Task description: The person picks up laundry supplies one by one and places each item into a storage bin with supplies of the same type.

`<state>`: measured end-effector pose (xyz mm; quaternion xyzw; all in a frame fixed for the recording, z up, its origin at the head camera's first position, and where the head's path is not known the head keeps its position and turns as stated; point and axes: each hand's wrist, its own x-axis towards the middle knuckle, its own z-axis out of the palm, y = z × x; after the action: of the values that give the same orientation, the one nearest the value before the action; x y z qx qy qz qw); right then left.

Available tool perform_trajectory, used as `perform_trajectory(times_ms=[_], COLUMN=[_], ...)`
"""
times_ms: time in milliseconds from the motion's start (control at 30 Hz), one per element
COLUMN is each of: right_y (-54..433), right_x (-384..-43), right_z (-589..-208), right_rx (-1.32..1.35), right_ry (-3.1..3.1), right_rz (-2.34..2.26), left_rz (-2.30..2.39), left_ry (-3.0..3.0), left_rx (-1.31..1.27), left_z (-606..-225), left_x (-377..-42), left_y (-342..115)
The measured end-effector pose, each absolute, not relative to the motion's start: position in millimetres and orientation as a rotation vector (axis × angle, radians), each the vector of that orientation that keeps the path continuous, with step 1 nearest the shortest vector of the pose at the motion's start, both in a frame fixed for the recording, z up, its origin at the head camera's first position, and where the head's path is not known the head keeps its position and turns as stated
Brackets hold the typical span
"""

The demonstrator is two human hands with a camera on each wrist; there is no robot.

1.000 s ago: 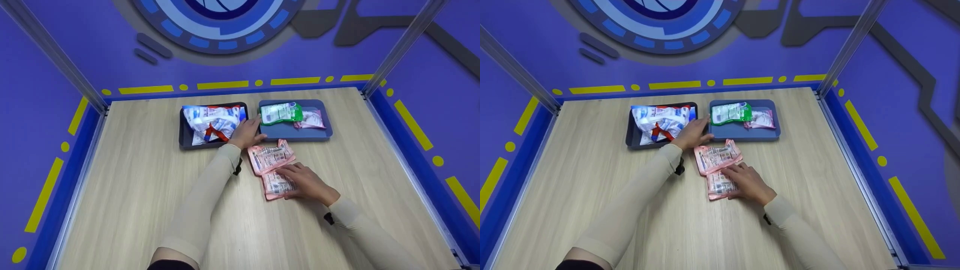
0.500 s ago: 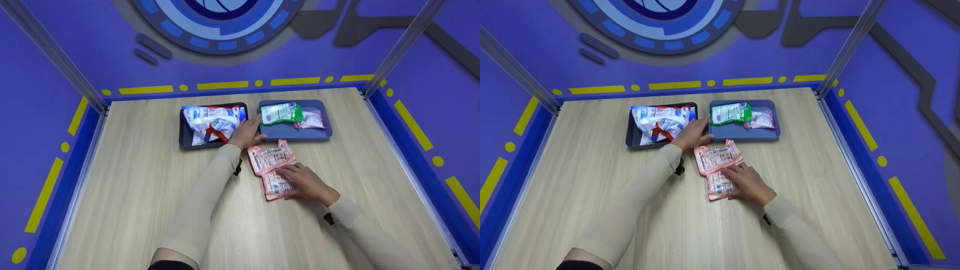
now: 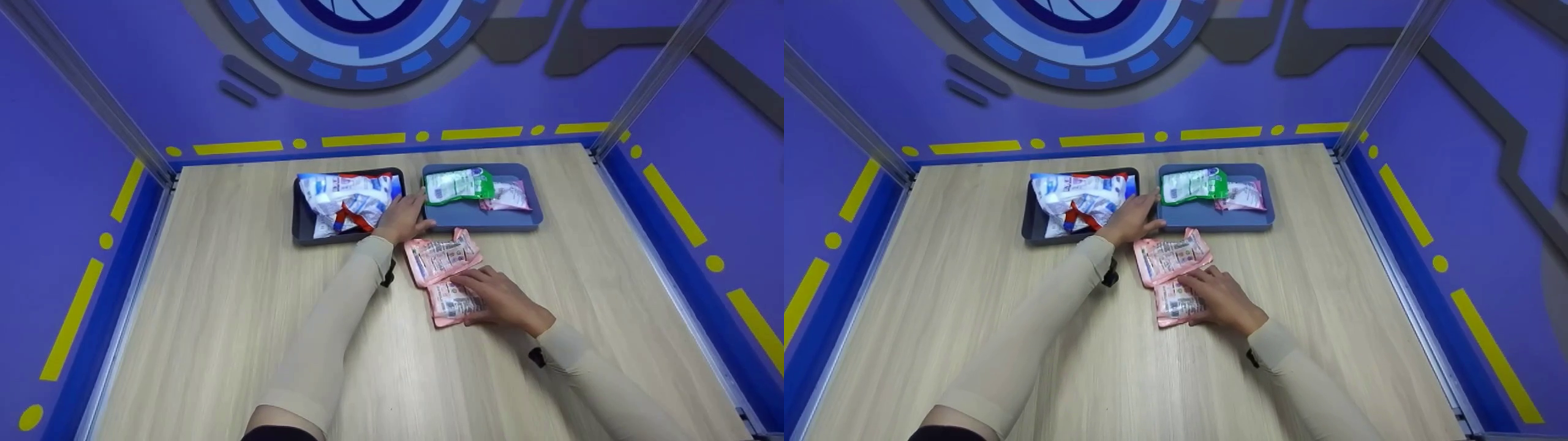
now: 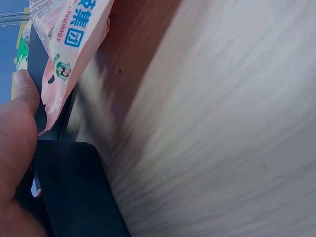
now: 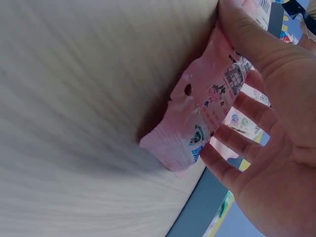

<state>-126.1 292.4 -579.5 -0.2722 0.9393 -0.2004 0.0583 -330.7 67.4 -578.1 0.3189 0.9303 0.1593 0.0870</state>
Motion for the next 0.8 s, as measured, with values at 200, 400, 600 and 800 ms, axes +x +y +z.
perform_trajectory(times_ms=[200,400,600,800], right_y=[292.2,291.7,291.8,292.2], right_x=[-126.2,-128.1,-129.4,-129.9], right_z=[-577.5,-575.0,-573.8,-571.8], right_rx=[-0.814,-0.828,-0.857,-0.867], right_ry=[2.840,2.829,2.825,2.826], right_rz=[-0.601,-0.606,-0.609,-0.603], left_rz=[0.476,0.478,0.454,0.466], left_ry=[2.775,2.777,2.783,2.783], left_rx=[0.962,0.956,0.933,0.938], left_z=[-580.2,-582.1,-582.6,-581.6], left_x=[-332.4,-334.1,-333.3,-332.2], left_y=[67.1,67.4,68.2,67.9])
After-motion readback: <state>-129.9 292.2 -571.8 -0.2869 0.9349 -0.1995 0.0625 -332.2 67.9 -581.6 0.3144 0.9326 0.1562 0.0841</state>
